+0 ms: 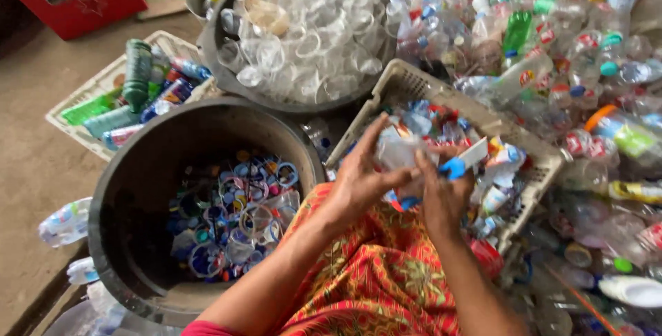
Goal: Sorting plastic waste by removing seals from cups and separating items into bins
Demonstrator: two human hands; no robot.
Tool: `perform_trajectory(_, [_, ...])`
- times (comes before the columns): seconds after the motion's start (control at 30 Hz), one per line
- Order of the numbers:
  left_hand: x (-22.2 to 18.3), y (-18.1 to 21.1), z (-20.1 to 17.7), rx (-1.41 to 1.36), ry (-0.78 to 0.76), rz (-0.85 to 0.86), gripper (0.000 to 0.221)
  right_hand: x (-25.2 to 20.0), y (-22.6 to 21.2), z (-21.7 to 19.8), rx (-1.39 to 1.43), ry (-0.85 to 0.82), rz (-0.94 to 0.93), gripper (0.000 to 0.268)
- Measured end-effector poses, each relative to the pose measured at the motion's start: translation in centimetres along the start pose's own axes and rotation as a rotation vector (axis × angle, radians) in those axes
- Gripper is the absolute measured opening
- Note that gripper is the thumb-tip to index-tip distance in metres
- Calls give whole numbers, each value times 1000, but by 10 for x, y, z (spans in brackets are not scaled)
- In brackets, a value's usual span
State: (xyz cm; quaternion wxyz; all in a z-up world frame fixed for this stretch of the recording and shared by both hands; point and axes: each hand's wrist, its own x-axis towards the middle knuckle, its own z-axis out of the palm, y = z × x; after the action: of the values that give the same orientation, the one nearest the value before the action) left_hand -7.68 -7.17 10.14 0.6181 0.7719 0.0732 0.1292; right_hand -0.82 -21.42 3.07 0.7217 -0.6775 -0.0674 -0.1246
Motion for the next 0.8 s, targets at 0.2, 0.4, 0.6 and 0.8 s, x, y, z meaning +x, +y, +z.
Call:
perform_trajectory(0.2, [-3, -3, 6, -104, 90, -87, 106, -6, -27, 17, 197, 203, 116, 28])
perform_trajectory(0.4, [9, -36, 1, -81, -33, 44, 85, 26, -25, -38, 157, -433, 60, 85])
perform_trajectory(0.6, [15, -45, -2, -398, -233, -104, 80, 34, 4, -57, 164, -491, 146, 53])
perform_trajectory(0.8, [19, -67, 4, -595, -205, -207, 84, 26, 40, -36, 444, -246, 522, 31])
